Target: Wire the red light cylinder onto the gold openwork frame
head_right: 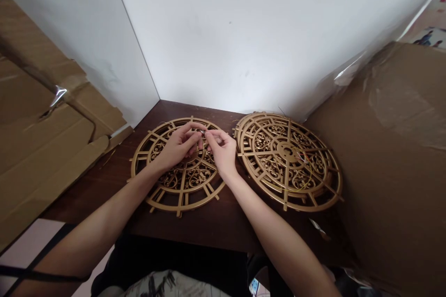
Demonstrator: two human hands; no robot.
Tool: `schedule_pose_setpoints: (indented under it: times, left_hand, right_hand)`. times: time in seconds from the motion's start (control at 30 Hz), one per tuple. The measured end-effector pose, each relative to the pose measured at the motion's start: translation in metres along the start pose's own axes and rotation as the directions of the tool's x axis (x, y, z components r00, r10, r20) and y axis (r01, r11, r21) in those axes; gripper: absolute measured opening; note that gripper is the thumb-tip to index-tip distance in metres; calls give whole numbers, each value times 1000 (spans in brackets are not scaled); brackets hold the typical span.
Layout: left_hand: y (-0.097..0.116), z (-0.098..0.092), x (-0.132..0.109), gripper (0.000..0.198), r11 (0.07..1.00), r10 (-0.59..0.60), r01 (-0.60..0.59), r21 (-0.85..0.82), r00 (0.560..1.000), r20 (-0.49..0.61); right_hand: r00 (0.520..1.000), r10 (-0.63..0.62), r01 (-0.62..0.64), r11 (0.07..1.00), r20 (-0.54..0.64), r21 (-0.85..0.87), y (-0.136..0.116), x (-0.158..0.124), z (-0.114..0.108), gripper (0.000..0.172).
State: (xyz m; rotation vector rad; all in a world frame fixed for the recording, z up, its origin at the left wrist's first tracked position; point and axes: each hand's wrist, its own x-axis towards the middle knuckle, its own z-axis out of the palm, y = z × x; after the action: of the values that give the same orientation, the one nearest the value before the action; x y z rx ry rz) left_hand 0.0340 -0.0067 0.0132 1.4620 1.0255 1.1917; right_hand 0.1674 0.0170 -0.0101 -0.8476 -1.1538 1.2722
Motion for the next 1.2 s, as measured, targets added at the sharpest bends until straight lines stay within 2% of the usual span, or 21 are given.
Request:
schedule_pose_setpoints:
  times: [0.83,1.2]
  left_hand:
    - [-6,0,1,20,999,34,-34,-9,999,2]
    - [-6,-1,1,20,998,49,-49,51,999,-8]
  right_hand:
    - [999,-37,36,997,-12,-67,-3,-2,1,22]
    - [1000,-28,27,997,-5,-71,-3,-2,0,22]
